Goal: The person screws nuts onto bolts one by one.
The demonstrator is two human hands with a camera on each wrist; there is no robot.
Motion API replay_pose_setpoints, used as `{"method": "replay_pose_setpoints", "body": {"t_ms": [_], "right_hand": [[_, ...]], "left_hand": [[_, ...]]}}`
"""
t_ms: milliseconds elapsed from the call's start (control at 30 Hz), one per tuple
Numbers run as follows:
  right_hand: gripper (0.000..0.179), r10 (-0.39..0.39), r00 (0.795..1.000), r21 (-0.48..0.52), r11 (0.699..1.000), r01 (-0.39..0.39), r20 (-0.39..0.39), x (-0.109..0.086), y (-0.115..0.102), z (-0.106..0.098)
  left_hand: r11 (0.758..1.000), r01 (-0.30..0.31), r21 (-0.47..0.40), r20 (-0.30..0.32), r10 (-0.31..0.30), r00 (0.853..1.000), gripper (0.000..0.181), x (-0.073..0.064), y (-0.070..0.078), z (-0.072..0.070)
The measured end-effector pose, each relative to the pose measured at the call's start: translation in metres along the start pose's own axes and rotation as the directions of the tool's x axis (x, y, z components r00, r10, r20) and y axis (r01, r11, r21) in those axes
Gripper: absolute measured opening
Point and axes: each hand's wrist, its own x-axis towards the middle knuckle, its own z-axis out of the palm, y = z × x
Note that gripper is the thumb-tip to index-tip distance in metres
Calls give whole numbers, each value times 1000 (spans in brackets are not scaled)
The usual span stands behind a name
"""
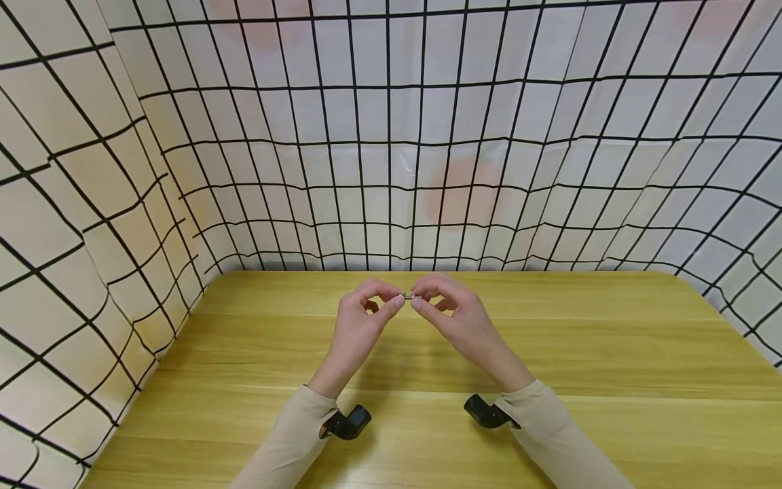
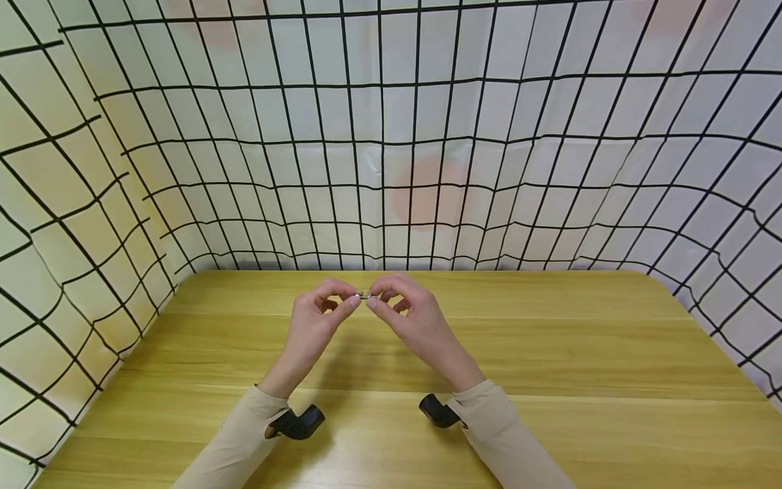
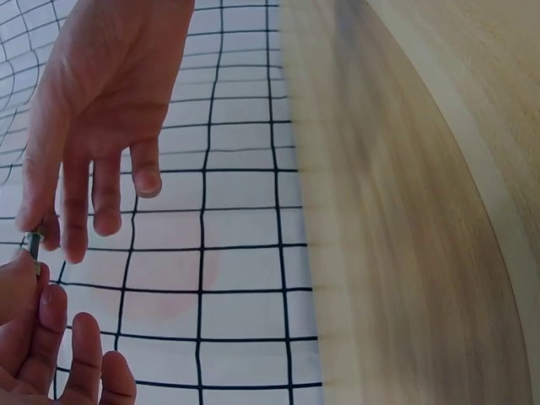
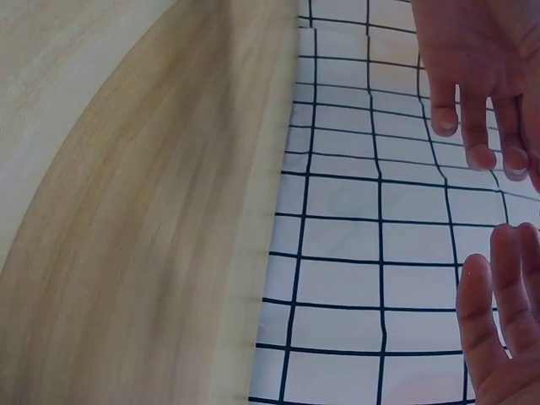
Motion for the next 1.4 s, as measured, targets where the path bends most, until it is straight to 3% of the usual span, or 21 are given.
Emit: {"method": "replay_pose_setpoints", "body": {"t_ms": [133,367,600,733,900,1400], "right_hand": [[5,17,1000,-9,1000,-17,1,0,-17,-2],[13,65,998,11,998,-65,2,-1,-18,-4],[19,66,998,26,997,-66,10,-1,-18,-5],[25,3,1000,3,1000,-3,11,-1,-18,-5],[19,-56,998,-1,998,56,-5,0,-17,-4],[14,13,1000,25,1000,-13,-6,0,-16,-2]], "left_hand": [[1000,-8,-11,10,8,1000,6,1,-2,0],[999,-31,-18,4,31,1000,3,5,-30,4],[1000,-13,-1,-5,13,1000,6,0,-2,2],[1000,-7,8,-12,7,1000,8,-1,0,1],[1000,-6,0,-11,6,1000,6,0,0,1],[1000,-6,6,-10,6,1000,4,0,0,1]]}}
